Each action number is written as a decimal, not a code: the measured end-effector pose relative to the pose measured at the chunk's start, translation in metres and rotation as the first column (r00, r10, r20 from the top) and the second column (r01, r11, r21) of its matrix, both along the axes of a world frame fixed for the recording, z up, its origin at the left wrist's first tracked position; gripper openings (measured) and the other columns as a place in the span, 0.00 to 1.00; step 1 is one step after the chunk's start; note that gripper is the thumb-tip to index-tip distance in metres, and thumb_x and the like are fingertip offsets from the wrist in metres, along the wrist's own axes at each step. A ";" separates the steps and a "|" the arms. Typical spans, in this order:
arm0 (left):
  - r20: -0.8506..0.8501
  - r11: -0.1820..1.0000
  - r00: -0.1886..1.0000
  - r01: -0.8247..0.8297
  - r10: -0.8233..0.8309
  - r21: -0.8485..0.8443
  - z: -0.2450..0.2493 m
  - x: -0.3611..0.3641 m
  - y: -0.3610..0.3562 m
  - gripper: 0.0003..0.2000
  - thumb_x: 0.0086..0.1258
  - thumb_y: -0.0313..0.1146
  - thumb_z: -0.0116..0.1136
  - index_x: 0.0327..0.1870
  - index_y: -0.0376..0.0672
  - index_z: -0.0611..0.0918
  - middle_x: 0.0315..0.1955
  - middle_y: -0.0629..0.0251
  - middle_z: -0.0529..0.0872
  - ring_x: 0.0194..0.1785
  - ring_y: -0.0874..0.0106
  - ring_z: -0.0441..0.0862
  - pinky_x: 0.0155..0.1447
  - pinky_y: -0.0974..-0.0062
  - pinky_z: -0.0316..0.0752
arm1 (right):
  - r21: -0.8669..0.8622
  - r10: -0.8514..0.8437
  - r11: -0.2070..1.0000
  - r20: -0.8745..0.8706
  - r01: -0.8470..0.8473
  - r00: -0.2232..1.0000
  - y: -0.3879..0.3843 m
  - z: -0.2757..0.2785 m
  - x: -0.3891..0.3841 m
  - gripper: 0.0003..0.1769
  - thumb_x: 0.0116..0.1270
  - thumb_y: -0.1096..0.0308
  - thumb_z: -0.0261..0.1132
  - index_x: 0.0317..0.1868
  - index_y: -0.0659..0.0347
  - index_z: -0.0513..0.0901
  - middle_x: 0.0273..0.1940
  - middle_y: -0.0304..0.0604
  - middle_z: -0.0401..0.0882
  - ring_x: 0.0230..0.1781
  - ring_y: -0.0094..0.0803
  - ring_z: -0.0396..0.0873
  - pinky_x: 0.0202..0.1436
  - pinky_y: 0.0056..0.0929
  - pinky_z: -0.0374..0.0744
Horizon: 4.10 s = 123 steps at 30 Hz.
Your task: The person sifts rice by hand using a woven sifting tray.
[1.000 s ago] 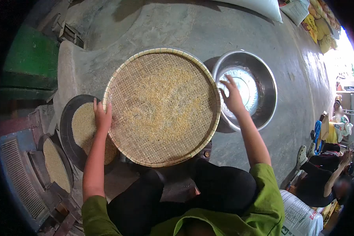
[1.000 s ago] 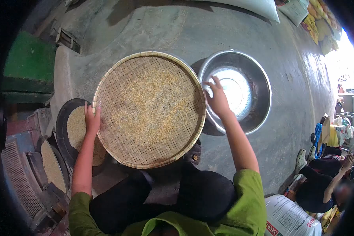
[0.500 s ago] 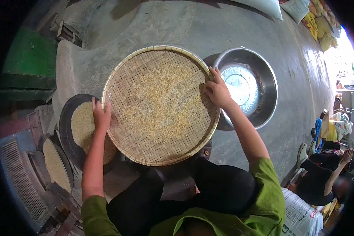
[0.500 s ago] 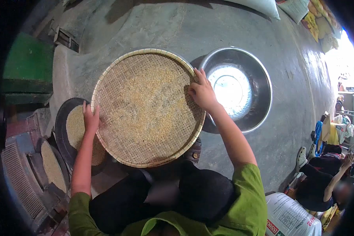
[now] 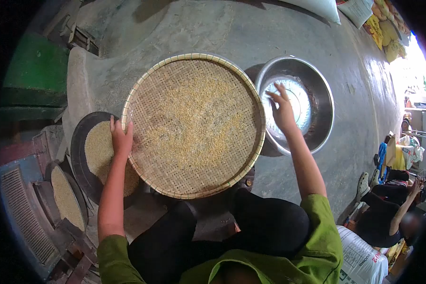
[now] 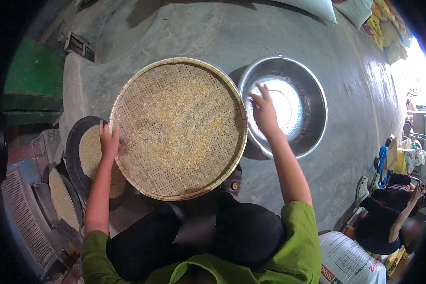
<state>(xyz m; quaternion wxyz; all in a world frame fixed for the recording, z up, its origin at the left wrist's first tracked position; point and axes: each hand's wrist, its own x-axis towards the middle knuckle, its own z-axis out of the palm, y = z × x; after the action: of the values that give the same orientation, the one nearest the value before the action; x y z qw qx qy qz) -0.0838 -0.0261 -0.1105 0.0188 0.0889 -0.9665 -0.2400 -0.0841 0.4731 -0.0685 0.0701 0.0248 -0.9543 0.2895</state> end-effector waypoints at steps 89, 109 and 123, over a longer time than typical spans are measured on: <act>-0.042 1.000 0.999 0.024 -0.024 0.007 0.002 0.000 0.003 0.18 0.66 0.41 0.53 0.42 0.30 0.72 0.65 0.38 0.54 0.66 0.45 0.56 0.64 0.59 0.58 | 0.210 0.145 0.958 0.225 -0.194 0.963 -0.049 0.011 0.013 0.06 0.61 0.67 0.58 0.35 0.60 0.77 0.70 0.47 0.47 0.73 0.45 0.38 0.67 0.63 0.50; -0.004 1.000 1.000 0.014 -0.014 -0.010 0.003 0.001 0.002 0.18 0.66 0.41 0.53 0.43 0.31 0.71 0.66 0.40 0.53 0.66 0.46 0.56 0.64 0.59 0.59 | 0.341 0.290 0.861 0.280 -0.377 0.915 -0.053 -0.001 0.008 0.09 0.64 0.67 0.52 0.40 0.62 0.75 0.67 0.47 0.52 0.73 0.41 0.41 0.67 0.61 0.51; -0.016 0.999 1.000 0.021 -0.021 -0.025 0.001 0.000 0.001 0.19 0.66 0.42 0.52 0.44 0.31 0.72 0.64 0.37 0.54 0.65 0.44 0.57 0.64 0.58 0.59 | 0.183 -0.130 0.975 -0.006 0.129 0.992 0.035 -0.003 0.008 0.11 0.51 0.75 0.66 0.34 0.64 0.73 0.51 0.55 0.70 0.55 0.53 0.68 0.53 0.40 0.71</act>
<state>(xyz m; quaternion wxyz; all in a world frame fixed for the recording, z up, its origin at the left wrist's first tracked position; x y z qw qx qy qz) -0.0833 -0.0253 -0.1094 0.0250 0.0766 -0.9701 -0.2290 -0.0763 0.5081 -0.0718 0.0835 -0.0317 -0.9766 0.1957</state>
